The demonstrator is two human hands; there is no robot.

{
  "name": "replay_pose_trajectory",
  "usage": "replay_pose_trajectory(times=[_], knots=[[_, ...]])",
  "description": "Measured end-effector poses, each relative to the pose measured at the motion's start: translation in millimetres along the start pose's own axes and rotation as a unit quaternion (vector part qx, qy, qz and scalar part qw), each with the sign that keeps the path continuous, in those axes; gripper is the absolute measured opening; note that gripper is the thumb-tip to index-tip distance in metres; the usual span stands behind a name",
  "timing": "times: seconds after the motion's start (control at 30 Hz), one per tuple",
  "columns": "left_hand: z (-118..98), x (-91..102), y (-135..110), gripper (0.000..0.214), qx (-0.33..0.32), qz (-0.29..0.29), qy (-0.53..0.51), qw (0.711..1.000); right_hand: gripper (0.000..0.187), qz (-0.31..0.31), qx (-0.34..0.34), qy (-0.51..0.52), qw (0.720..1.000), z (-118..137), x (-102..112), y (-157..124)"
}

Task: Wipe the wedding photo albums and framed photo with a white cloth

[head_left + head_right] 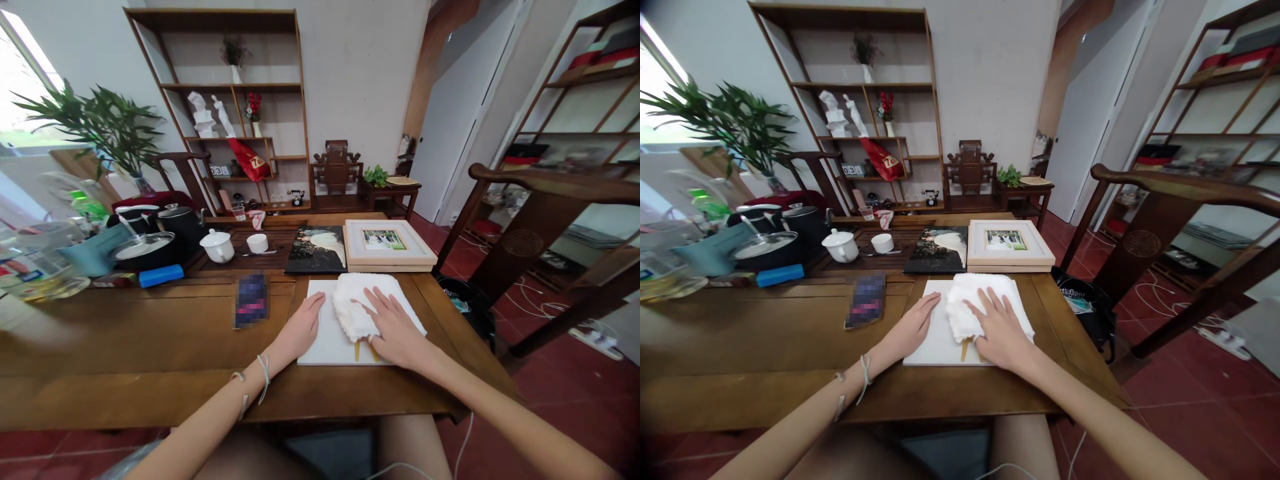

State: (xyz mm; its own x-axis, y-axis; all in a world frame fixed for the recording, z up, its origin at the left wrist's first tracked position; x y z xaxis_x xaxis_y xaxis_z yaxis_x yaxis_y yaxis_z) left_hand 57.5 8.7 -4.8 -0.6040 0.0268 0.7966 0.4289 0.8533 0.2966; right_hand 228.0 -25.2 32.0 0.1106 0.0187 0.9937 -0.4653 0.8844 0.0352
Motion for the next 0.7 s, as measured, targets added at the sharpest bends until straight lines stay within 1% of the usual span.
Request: replay_pose_trajectory(times=[0.13, 0.2, 0.23, 0.3, 0.37, 0.47, 0.53, 0.57, 0.63, 0.7], knots=[[1.5, -0.7, -0.3, 0.048, -0.001, -0.004, 0.008, 1.000, 0.084, 0.024, 0.016, -0.002, 1.000, 22.8, 1.6, -40.4], [1.9, -0.4, -0.4, 0.047, -0.006, -0.010, 0.010, 1.000, 0.085, 0.021, 0.026, -0.003, 0.999, 28.5, 5.5, -50.2], [2.0, -0.2, -0.4, 0.047, -0.008, -0.012, 0.010, 1.000, 0.082, 0.016, 0.030, -0.004, 0.999, 28.6, 7.8, -50.7], [2.4, 0.3, -0.3, 0.046, -0.010, -0.014, 0.010, 1.000, 0.072, 0.005, 0.029, -0.007, 1.000, 21.3, 10.9, -42.5], [3.1, 0.3, -0.3, 0.046, -0.010, -0.011, 0.008, 1.000, 0.066, -0.007, 0.006, -0.017, 1.000, 3.1, 10.9, -24.6], [3.9, 0.6, -0.4, 0.046, -0.011, -0.011, 0.000, 1.000, 0.066, -0.024, -0.040, -0.039, 0.998, -31.5, 5.9, 5.6], [4.4, 1.1, -0.4, 0.046, -0.010, -0.015, -0.009, 1.000, 0.065, -0.031, -0.057, -0.053, 0.996, -47.5, 1.5, 17.7], [4.5, 1.0, -0.4, 0.046, -0.009, -0.016, -0.011, 1.000, 0.064, -0.034, -0.063, -0.060, 0.996, -51.7, -0.4, 19.2], [4.3, 0.1, -0.4, 0.046, -0.006, -0.016, -0.011, 1.000, 0.065, -0.039, -0.074, -0.072, 0.994, -51.7, -2.5, 12.1], [4.0, -1.5, -0.4, 0.046, 0.000, -0.014, -0.011, 1.000, 0.069, -0.039, -0.070, -0.078, 0.994, -40.1, -2.9, -5.8]])
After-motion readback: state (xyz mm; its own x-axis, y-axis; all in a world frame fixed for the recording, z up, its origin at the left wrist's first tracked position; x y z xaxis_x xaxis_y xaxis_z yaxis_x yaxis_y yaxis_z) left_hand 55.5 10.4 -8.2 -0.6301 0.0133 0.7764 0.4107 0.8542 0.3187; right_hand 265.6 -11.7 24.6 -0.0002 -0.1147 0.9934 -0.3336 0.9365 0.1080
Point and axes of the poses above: each hand's wrist, its own y-axis towards the middle knuckle, its own x-axis out of the back of the hand, z = x × y, the point moved 8 cm from there along y, towards the middle knuckle, and after that the axes turned 3 degrees about -y, right-handed, at the moved point
